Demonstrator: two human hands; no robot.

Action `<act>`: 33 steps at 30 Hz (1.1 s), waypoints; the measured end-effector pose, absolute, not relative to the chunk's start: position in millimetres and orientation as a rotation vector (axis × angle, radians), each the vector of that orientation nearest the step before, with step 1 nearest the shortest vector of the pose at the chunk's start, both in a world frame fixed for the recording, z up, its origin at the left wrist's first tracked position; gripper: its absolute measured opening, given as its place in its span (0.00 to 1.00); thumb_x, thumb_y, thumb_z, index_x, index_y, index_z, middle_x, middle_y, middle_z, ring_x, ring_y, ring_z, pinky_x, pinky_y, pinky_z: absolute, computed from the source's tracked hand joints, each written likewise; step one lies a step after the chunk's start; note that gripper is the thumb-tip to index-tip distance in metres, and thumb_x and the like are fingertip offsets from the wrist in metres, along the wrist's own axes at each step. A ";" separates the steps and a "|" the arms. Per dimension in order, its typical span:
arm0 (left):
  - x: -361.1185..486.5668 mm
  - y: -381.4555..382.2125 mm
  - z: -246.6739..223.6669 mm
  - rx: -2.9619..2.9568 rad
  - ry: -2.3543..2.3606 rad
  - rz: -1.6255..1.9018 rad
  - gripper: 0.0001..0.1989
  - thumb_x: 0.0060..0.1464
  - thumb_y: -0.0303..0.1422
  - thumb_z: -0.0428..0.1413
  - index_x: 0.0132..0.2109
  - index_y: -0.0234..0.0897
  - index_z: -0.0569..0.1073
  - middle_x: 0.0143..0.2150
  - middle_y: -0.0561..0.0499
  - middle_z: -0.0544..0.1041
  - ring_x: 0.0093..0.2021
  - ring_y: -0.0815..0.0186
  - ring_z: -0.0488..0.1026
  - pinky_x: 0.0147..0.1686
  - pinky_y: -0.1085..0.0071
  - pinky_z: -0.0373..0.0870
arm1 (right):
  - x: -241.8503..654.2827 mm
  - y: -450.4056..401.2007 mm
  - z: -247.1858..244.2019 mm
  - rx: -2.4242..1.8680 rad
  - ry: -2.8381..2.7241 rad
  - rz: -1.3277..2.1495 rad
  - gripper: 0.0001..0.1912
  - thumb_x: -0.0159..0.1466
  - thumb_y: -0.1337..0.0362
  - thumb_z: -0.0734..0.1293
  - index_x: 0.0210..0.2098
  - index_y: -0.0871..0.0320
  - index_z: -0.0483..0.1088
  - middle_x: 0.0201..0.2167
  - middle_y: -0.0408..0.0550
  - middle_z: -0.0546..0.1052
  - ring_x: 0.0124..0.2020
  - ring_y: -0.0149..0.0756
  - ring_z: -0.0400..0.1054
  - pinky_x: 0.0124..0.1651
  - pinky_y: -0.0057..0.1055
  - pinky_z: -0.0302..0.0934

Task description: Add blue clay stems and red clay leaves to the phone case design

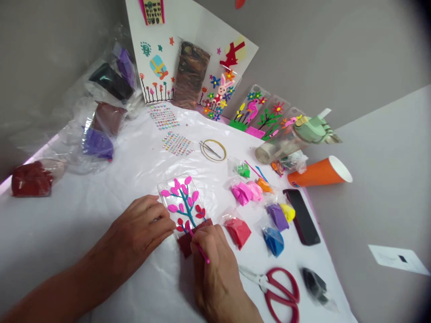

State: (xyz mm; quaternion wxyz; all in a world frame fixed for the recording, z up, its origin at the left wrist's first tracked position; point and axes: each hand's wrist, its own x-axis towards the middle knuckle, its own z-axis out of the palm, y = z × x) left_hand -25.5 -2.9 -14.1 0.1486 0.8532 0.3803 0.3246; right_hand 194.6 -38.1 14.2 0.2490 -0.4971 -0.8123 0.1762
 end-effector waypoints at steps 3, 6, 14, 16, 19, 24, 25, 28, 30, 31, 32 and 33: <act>-25.7 -2.5 -16.0 2.448 1.089 0.923 0.11 0.71 0.29 0.49 0.41 0.40 0.75 0.37 0.52 0.77 0.44 0.61 0.71 0.49 0.62 0.67 | 193.1 -42.6 19.1 -1.335 -2.244 0.511 0.16 0.72 0.57 0.67 0.56 0.56 0.71 0.56 0.53 0.74 0.50 0.41 0.74 0.51 0.44 0.72; -26.9 -2.7 -17.5 2.429 1.089 0.875 0.10 0.70 0.30 0.50 0.41 0.42 0.76 0.38 0.53 0.78 0.44 0.61 0.71 0.50 0.62 0.67 | 190.4 -45.9 22.9 -1.316 -2.270 0.549 0.09 0.73 0.61 0.64 0.50 0.56 0.71 0.46 0.49 0.76 0.42 0.37 0.73 0.43 0.37 0.73; -26.9 -2.1 -14.4 2.450 1.077 0.868 0.13 0.71 0.29 0.48 0.41 0.42 0.75 0.37 0.54 0.77 0.43 0.62 0.70 0.56 0.60 0.65 | 188.8 -42.7 30.3 -1.264 -2.285 0.469 0.19 0.62 0.83 0.54 0.44 0.56 0.59 0.35 0.49 0.69 0.37 0.40 0.65 0.36 0.34 0.65; -27.2 -2.1 -15.2 2.459 1.064 0.847 0.12 0.71 0.30 0.48 0.41 0.42 0.75 0.38 0.54 0.77 0.43 0.62 0.70 0.56 0.59 0.64 | 189.5 -42.4 32.1 -1.237 -2.286 0.453 0.18 0.62 0.84 0.55 0.44 0.56 0.59 0.34 0.49 0.69 0.37 0.40 0.65 0.38 0.34 0.64; -26.9 -2.6 -16.9 2.436 1.077 0.858 0.12 0.71 0.30 0.48 0.41 0.43 0.76 0.37 0.54 0.77 0.42 0.63 0.71 0.54 0.60 0.66 | 188.9 -42.6 32.8 -1.240 -2.320 0.485 0.17 0.63 0.84 0.56 0.42 0.56 0.59 0.34 0.50 0.69 0.37 0.40 0.64 0.38 0.34 0.63; -25.1 -3.2 -17.0 2.400 1.093 0.879 0.12 0.70 0.29 0.49 0.40 0.42 0.76 0.36 0.54 0.77 0.42 0.63 0.70 0.54 0.60 0.65 | 185.7 -43.0 28.1 -1.212 -2.338 0.471 0.16 0.62 0.83 0.55 0.41 0.56 0.59 0.33 0.50 0.68 0.36 0.42 0.63 0.35 0.34 0.62; -24.8 -3.1 -16.5 2.408 1.085 0.875 0.12 0.71 0.29 0.49 0.40 0.42 0.75 0.36 0.54 0.77 0.42 0.63 0.70 0.55 0.60 0.65 | 185.2 -43.0 27.4 -1.207 -2.341 0.453 0.16 0.62 0.83 0.55 0.41 0.57 0.60 0.32 0.50 0.68 0.36 0.42 0.63 0.35 0.34 0.62; -23.9 -2.7 -14.5 2.427 1.077 0.875 0.13 0.71 0.29 0.48 0.40 0.40 0.75 0.36 0.53 0.76 0.42 0.62 0.70 0.54 0.60 0.64 | 184.6 -43.0 28.8 -1.207 -2.366 0.440 0.17 0.62 0.83 0.54 0.43 0.57 0.61 0.34 0.51 0.69 0.38 0.43 0.63 0.37 0.35 0.64; -23.0 -2.8 -12.8 2.418 1.097 0.905 0.14 0.72 0.29 0.47 0.39 0.40 0.75 0.35 0.53 0.76 0.42 0.62 0.70 0.53 0.60 0.65 | 185.2 -42.4 31.7 -1.213 -2.333 0.468 0.16 0.64 0.82 0.55 0.44 0.58 0.62 0.35 0.51 0.69 0.38 0.41 0.64 0.38 0.35 0.64; -22.5 -2.9 -12.1 2.414 1.101 0.916 0.15 0.72 0.29 0.46 0.39 0.40 0.75 0.34 0.53 0.76 0.42 0.62 0.70 0.53 0.60 0.65 | 185.9 -41.9 33.1 -1.211 -2.292 0.482 0.15 0.65 0.82 0.55 0.44 0.58 0.62 0.35 0.51 0.69 0.37 0.40 0.64 0.39 0.35 0.65; -22.1 -3.1 -11.5 2.411 1.103 0.918 0.15 0.71 0.28 0.46 0.39 0.41 0.75 0.34 0.53 0.76 0.42 0.62 0.70 0.52 0.60 0.65 | 186.6 -41.4 34.1 -1.203 -2.244 0.489 0.15 0.66 0.81 0.55 0.45 0.59 0.62 0.35 0.50 0.69 0.37 0.39 0.64 0.39 0.34 0.64; -21.8 -3.3 -11.1 2.408 1.104 0.917 0.15 0.71 0.28 0.46 0.39 0.41 0.75 0.34 0.54 0.76 0.42 0.62 0.70 0.52 0.60 0.65 | 187.5 -40.7 34.5 -1.199 -2.200 0.490 0.14 0.67 0.81 0.55 0.45 0.59 0.62 0.35 0.50 0.69 0.36 0.38 0.64 0.39 0.33 0.64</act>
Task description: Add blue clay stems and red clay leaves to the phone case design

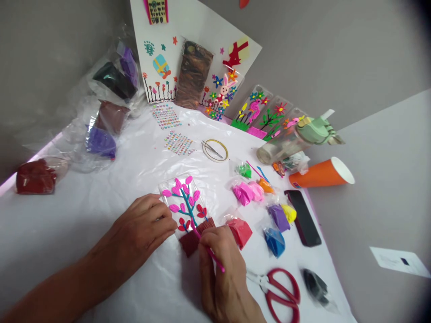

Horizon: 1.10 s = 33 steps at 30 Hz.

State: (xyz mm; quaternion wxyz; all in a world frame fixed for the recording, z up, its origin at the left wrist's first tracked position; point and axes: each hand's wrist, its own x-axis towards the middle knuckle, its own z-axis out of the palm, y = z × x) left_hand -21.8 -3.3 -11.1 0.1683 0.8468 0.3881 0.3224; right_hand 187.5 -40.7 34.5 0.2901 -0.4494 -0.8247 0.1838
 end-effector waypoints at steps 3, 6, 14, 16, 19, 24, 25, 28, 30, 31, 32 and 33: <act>-21.9 -3.6 -10.5 2.431 1.085 0.910 0.14 0.71 0.27 0.47 0.40 0.40 0.75 0.35 0.53 0.76 0.43 0.62 0.69 0.52 0.61 0.63 | 190.4 -39.5 31.7 -1.232 -2.143 0.498 0.15 0.67 0.82 0.56 0.44 0.57 0.61 0.35 0.47 0.70 0.34 0.36 0.64 0.38 0.32 0.63; -22.7 -3.1 -10.8 2.459 1.068 0.919 0.13 0.72 0.27 0.47 0.41 0.39 0.74 0.36 0.52 0.75 0.45 0.61 0.68 0.52 0.61 0.62 | 193.2 -40.0 24.5 -1.282 -2.183 0.515 0.16 0.65 0.82 0.55 0.43 0.55 0.61 0.35 0.48 0.70 0.35 0.38 0.64 0.39 0.33 0.63; -25.7 -3.3 -13.5 2.475 1.050 0.884 0.11 0.71 0.27 0.48 0.42 0.40 0.74 0.38 0.52 0.76 0.45 0.61 0.69 0.55 0.60 0.62 | 192.1 -38.2 17.4 -1.270 -2.260 0.485 0.19 0.60 0.83 0.55 0.43 0.55 0.59 0.36 0.48 0.71 0.36 0.39 0.63 0.38 0.33 0.61; -26.0 -3.0 -14.8 2.471 1.056 0.882 0.12 0.71 0.28 0.47 0.42 0.40 0.74 0.38 0.52 0.76 0.44 0.61 0.69 0.54 0.60 0.63 | 191.2 -37.1 18.1 -1.265 -2.280 0.487 0.18 0.60 0.83 0.55 0.42 0.55 0.59 0.35 0.48 0.70 0.36 0.39 0.63 0.38 0.33 0.61; -27.2 -2.7 -16.8 2.460 1.062 0.863 0.11 0.71 0.28 0.48 0.42 0.41 0.74 0.38 0.53 0.76 0.44 0.61 0.70 0.53 0.60 0.64 | 191.7 -37.4 18.1 -1.258 -2.280 0.489 0.18 0.60 0.82 0.54 0.42 0.55 0.59 0.34 0.48 0.70 0.36 0.40 0.63 0.37 0.34 0.60; -28.8 -3.3 -17.9 2.442 1.065 0.836 0.10 0.70 0.29 0.49 0.42 0.41 0.74 0.39 0.53 0.76 0.45 0.61 0.70 0.54 0.60 0.64 | 193.6 -39.6 16.7 -1.279 -2.232 0.523 0.17 0.63 0.82 0.54 0.42 0.54 0.59 0.35 0.47 0.70 0.35 0.39 0.63 0.39 0.34 0.61; -28.7 -3.3 -17.6 2.441 1.066 0.840 0.10 0.70 0.29 0.49 0.42 0.41 0.74 0.39 0.53 0.76 0.45 0.61 0.70 0.54 0.60 0.64 | 193.4 -39.6 16.7 -1.273 -2.236 0.522 0.17 0.63 0.82 0.54 0.42 0.54 0.59 0.35 0.47 0.70 0.35 0.39 0.63 0.39 0.34 0.61; -28.2 -3.0 -16.0 2.446 1.069 0.840 0.10 0.71 0.29 0.49 0.43 0.41 0.74 0.38 0.53 0.76 0.44 0.61 0.70 0.53 0.60 0.64 | 192.1 -38.8 17.0 -1.271 -2.265 0.531 0.16 0.63 0.81 0.54 0.41 0.54 0.59 0.35 0.48 0.71 0.36 0.39 0.63 0.39 0.34 0.61; -28.3 -2.9 -15.3 2.446 1.071 0.845 0.11 0.71 0.29 0.48 0.43 0.41 0.75 0.38 0.53 0.76 0.44 0.61 0.70 0.53 0.60 0.65 | 191.4 -38.7 17.6 -1.276 -2.274 0.537 0.16 0.62 0.81 0.54 0.41 0.54 0.59 0.36 0.48 0.71 0.37 0.40 0.64 0.39 0.34 0.61; -28.5 -2.9 -15.2 2.443 1.074 0.843 0.10 0.70 0.29 0.49 0.43 0.41 0.75 0.38 0.53 0.76 0.44 0.61 0.70 0.53 0.60 0.65 | 191.3 -38.8 18.0 -1.276 -2.273 0.542 0.16 0.62 0.81 0.54 0.41 0.54 0.59 0.36 0.49 0.71 0.37 0.40 0.64 0.40 0.34 0.62; -28.8 -2.9 -15.1 2.438 1.072 0.843 0.10 0.70 0.29 0.49 0.43 0.42 0.75 0.38 0.54 0.76 0.44 0.62 0.70 0.53 0.60 0.65 | 191.3 -39.2 18.5 -1.274 -2.266 0.546 0.16 0.62 0.82 0.54 0.41 0.55 0.59 0.36 0.49 0.71 0.37 0.40 0.65 0.40 0.34 0.62; -29.1 -3.0 -15.1 2.435 1.064 0.847 0.10 0.70 0.28 0.49 0.43 0.42 0.75 0.38 0.54 0.76 0.44 0.62 0.70 0.54 0.60 0.65 | 191.2 -39.5 19.2 -1.269 -2.254 0.542 0.17 0.63 0.82 0.54 0.41 0.55 0.60 0.36 0.48 0.71 0.37 0.39 0.65 0.41 0.34 0.62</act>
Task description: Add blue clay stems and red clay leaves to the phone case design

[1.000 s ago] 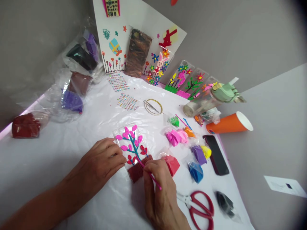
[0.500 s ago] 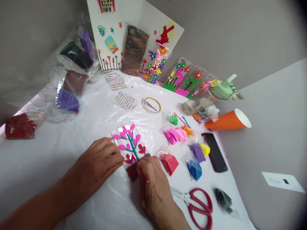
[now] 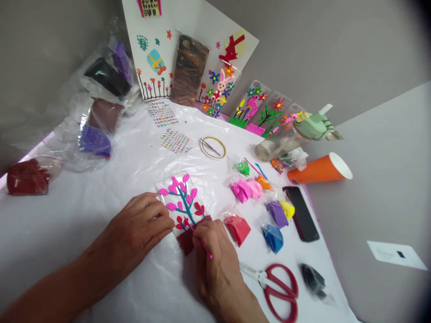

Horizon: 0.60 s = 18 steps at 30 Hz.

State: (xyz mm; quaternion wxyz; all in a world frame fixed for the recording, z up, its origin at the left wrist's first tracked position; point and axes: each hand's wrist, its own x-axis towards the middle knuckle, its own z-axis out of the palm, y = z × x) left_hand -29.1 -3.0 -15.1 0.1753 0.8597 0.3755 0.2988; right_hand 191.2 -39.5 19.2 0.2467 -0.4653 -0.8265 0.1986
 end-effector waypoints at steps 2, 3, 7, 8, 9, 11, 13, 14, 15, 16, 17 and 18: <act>-29.9 -3.4 -15.2 2.426 1.063 0.851 0.09 0.70 0.28 0.50 0.43 0.42 0.75 0.38 0.54 0.77 0.43 0.62 0.71 0.55 0.60 0.65 | 191.0 -39.9 20.8 -1.258 -2.238 0.522 0.17 0.63 0.83 0.54 0.42 0.55 0.60 0.35 0.48 0.71 0.36 0.38 0.65 0.40 0.33 0.62; -30.2 -3.5 -15.3 2.422 1.064 0.853 0.09 0.70 0.28 0.50 0.42 0.42 0.74 0.38 0.54 0.77 0.43 0.62 0.71 0.56 0.59 0.65 | 190.7 -39.8 21.5 -1.249 -2.241 0.507 0.17 0.64 0.83 0.54 0.42 0.55 0.60 0.35 0.48 0.71 0.35 0.38 0.65 0.39 0.33 0.62; -30.0 -3.3 -15.8 2.420 1.075 0.851 0.09 0.70 0.29 0.50 0.43 0.43 0.74 0.38 0.54 0.77 0.43 0.62 0.71 0.54 0.60 0.66 | 189.2 -37.8 22.6 -1.224 -2.283 0.449 0.16 0.64 0.82 0.54 0.41 0.55 0.60 0.34 0.48 0.70 0.35 0.39 0.64 0.37 0.33 0.63; -29.6 -3.0 -15.9 2.420 1.076 0.852 0.09 0.70 0.29 0.50 0.42 0.44 0.75 0.38 0.54 0.77 0.43 0.62 0.71 0.53 0.60 0.66 | 189.0 -37.2 22.4 -1.223 -2.286 0.443 0.16 0.63 0.82 0.54 0.41 0.55 0.59 0.34 0.48 0.70 0.36 0.40 0.64 0.36 0.33 0.63; -29.3 -2.8 -16.1 2.416 1.081 0.855 0.09 0.70 0.29 0.50 0.42 0.44 0.75 0.38 0.55 0.77 0.42 0.62 0.71 0.52 0.61 0.67 | 188.8 -36.8 22.3 -1.226 -2.285 0.444 0.16 0.63 0.81 0.54 0.41 0.55 0.59 0.34 0.48 0.70 0.36 0.40 0.65 0.36 0.33 0.63; -28.9 -2.7 -16.3 2.412 1.085 0.853 0.09 0.70 0.30 0.50 0.42 0.44 0.75 0.38 0.55 0.77 0.42 0.62 0.71 0.52 0.61 0.67 | 188.7 -36.7 22.3 -1.229 -2.273 0.449 0.16 0.63 0.82 0.54 0.41 0.55 0.59 0.34 0.47 0.70 0.36 0.39 0.65 0.36 0.33 0.63; -29.4 -3.1 -16.2 2.417 1.076 0.844 0.09 0.70 0.30 0.50 0.43 0.44 0.75 0.38 0.54 0.77 0.44 0.61 0.71 0.53 0.61 0.66 | 188.6 -37.8 22.9 -1.229 -2.254 0.455 0.16 0.64 0.82 0.54 0.41 0.55 0.59 0.34 0.47 0.70 0.35 0.38 0.64 0.37 0.33 0.63; -29.9 -3.4 -16.2 2.420 1.074 0.833 0.09 0.70 0.30 0.50 0.43 0.43 0.75 0.39 0.54 0.77 0.45 0.61 0.71 0.53 0.60 0.66 | 188.5 -38.6 23.4 -1.225 -2.249 0.462 0.16 0.63 0.82 0.54 0.41 0.55 0.59 0.34 0.47 0.70 0.35 0.38 0.64 0.37 0.33 0.63; -30.5 -3.8 -16.0 2.423 1.073 0.823 0.09 0.70 0.30 0.50 0.43 0.43 0.75 0.39 0.54 0.76 0.45 0.61 0.70 0.54 0.60 0.65 | 188.6 -39.6 24.0 -1.209 -2.249 0.471 0.16 0.63 0.81 0.54 0.41 0.55 0.60 0.34 0.47 0.70 0.35 0.38 0.65 0.37 0.33 0.63; -31.0 -4.1 -15.9 2.426 1.069 0.821 0.09 0.70 0.30 0.50 0.43 0.43 0.75 0.39 0.54 0.76 0.45 0.61 0.70 0.54 0.59 0.64 | 188.9 -40.4 24.6 -1.202 -2.250 0.494 0.15 0.64 0.81 0.54 0.42 0.55 0.60 0.34 0.47 0.70 0.35 0.38 0.65 0.37 0.33 0.63; -31.3 -4.3 -15.7 2.430 1.064 0.820 0.09 0.70 0.30 0.49 0.43 0.42 0.75 0.39 0.54 0.76 0.44 0.61 0.70 0.55 0.59 0.64 | 189.5 -41.0 25.3 -1.202 -2.235 0.519 0.15 0.65 0.80 0.54 0.42 0.55 0.61 0.34 0.47 0.70 0.35 0.38 0.65 0.36 0.33 0.64; -31.4 -4.4 -15.5 2.431 1.064 0.828 0.09 0.70 0.29 0.50 0.43 0.42 0.74 0.39 0.54 0.76 0.44 0.61 0.70 0.55 0.59 0.63 | 190.5 -41.1 26.2 -1.215 -2.200 0.547 0.14 0.66 0.79 0.55 0.42 0.55 0.62 0.34 0.47 0.70 0.35 0.37 0.66 0.37 0.32 0.64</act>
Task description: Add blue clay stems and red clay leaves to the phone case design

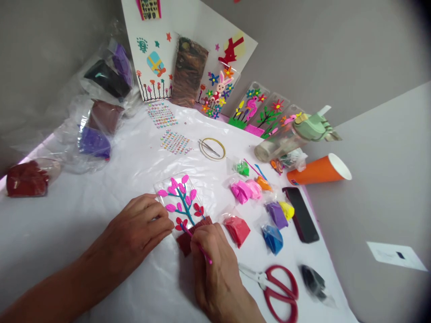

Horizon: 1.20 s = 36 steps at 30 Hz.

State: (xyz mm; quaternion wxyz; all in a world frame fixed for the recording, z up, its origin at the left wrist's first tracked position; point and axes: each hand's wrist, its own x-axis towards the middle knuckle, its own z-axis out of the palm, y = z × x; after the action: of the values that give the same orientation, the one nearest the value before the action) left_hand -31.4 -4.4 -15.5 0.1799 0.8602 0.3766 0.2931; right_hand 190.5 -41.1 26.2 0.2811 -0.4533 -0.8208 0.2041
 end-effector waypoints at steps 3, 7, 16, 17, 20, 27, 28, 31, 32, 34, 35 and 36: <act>-29.8 -4.0 -14.4 2.429 1.055 0.860 0.09 0.70 0.29 0.50 0.43 0.42 0.75 0.38 0.53 0.76 0.44 0.62 0.70 0.56 0.61 0.63 | 196.1 -37.6 30.2 -1.311 -1.987 0.624 0.11 0.71 0.76 0.58 0.44 0.54 0.66 0.35 0.44 0.73 0.34 0.33 0.68 0.38 0.28 0.65; -25.9 -3.2 -13.0 2.390 1.084 0.890 0.10 0.70 0.29 0.49 0.42 0.42 0.74 0.38 0.54 0.75 0.44 0.62 0.70 0.57 0.61 0.62 | 203.3 -28.5 36.8 -1.364 -1.787 0.726 0.09 0.71 0.74 0.62 0.41 0.53 0.70 0.33 0.42 0.74 0.35 0.30 0.71 0.39 0.25 0.66; -29.0 -1.9 -15.0 2.413 1.063 0.848 0.08 0.69 0.30 0.51 0.43 0.44 0.74 0.39 0.55 0.76 0.45 0.62 0.71 0.54 0.62 0.64 | 198.3 -36.1 31.1 -1.337 -1.958 0.624 0.07 0.72 0.72 0.62 0.44 0.53 0.66 0.35 0.43 0.76 0.34 0.32 0.73 0.39 0.26 0.68; -29.2 -2.0 -15.0 2.415 1.065 0.854 0.08 0.69 0.31 0.51 0.44 0.44 0.74 0.40 0.54 0.76 0.46 0.61 0.70 0.54 0.62 0.65 | 197.7 -37.2 30.7 -1.316 -1.989 0.616 0.08 0.72 0.73 0.61 0.44 0.53 0.66 0.35 0.44 0.76 0.34 0.33 0.73 0.38 0.26 0.67; -29.5 -2.8 -15.0 2.419 1.067 0.851 0.08 0.70 0.31 0.50 0.45 0.43 0.74 0.40 0.54 0.76 0.48 0.60 0.70 0.53 0.62 0.65 | 196.1 -38.7 31.0 -1.259 -2.082 0.605 0.08 0.72 0.74 0.59 0.44 0.54 0.64 0.34 0.44 0.73 0.33 0.33 0.70 0.36 0.27 0.65; -29.7 -4.3 -15.7 2.407 1.088 0.827 0.09 0.70 0.31 0.50 0.44 0.44 0.75 0.40 0.54 0.77 0.47 0.60 0.70 0.50 0.62 0.66 | 192.9 -40.9 28.6 -1.263 -2.170 0.594 0.07 0.73 0.72 0.57 0.43 0.54 0.62 0.33 0.45 0.71 0.31 0.33 0.68 0.33 0.28 0.62; -29.8 -4.2 -15.5 2.404 1.095 0.825 0.10 0.70 0.31 0.49 0.43 0.44 0.75 0.40 0.54 0.77 0.47 0.60 0.71 0.50 0.62 0.66 | 192.5 -41.2 27.5 -1.270 -2.176 0.580 0.07 0.73 0.72 0.57 0.43 0.54 0.62 0.33 0.45 0.71 0.30 0.34 0.68 0.33 0.28 0.62; -29.9 -3.9 -15.0 2.407 1.090 0.831 0.10 0.70 0.31 0.49 0.44 0.44 0.75 0.40 0.54 0.78 0.47 0.61 0.71 0.49 0.62 0.66 | 191.5 -41.9 24.0 -1.295 -2.202 0.530 0.07 0.74 0.72 0.57 0.43 0.54 0.62 0.32 0.44 0.72 0.30 0.34 0.67 0.32 0.29 0.62; -29.8 -3.9 -14.9 2.413 1.081 0.841 0.10 0.70 0.31 0.49 0.44 0.44 0.75 0.40 0.54 0.78 0.47 0.61 0.71 0.49 0.62 0.66 | 191.3 -41.9 22.9 -1.302 -2.212 0.507 0.07 0.73 0.72 0.56 0.42 0.54 0.62 0.32 0.44 0.71 0.29 0.34 0.67 0.32 0.28 0.62; -29.4 -4.0 -14.6 2.418 1.082 0.863 0.10 0.70 0.30 0.49 0.44 0.44 0.75 0.40 0.54 0.77 0.46 0.60 0.71 0.49 0.63 0.67 | 191.0 -41.9 21.1 -1.299 -2.245 0.454 0.08 0.73 0.73 0.56 0.42 0.55 0.62 0.32 0.44 0.71 0.30 0.34 0.67 0.32 0.28 0.61; -29.2 -4.1 -14.5 2.417 1.085 0.866 0.10 0.70 0.30 0.49 0.44 0.44 0.75 0.39 0.54 0.77 0.46 0.60 0.71 0.49 0.63 0.67 | 190.9 -41.9 20.6 -1.289 -2.264 0.436 0.09 0.72 0.74 0.55 0.42 0.55 0.62 0.32 0.45 0.71 0.30 0.35 0.67 0.32 0.29 0.62; -29.0 -4.2 -14.3 2.415 1.090 0.863 0.10 0.70 0.30 0.49 0.43 0.43 0.75 0.39 0.54 0.77 0.46 0.60 0.71 0.49 0.62 0.67 | 190.9 -41.8 20.3 -1.273 -2.278 0.425 0.10 0.71 0.76 0.55 0.42 0.55 0.62 0.32 0.45 0.71 0.31 0.35 0.67 0.33 0.29 0.62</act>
State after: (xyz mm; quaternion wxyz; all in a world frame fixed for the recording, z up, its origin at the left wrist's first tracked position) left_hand -29.0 -4.2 -14.3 0.1764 0.8530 0.3851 0.3050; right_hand 190.9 -41.8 20.3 0.2463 -0.4666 -0.8350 0.1559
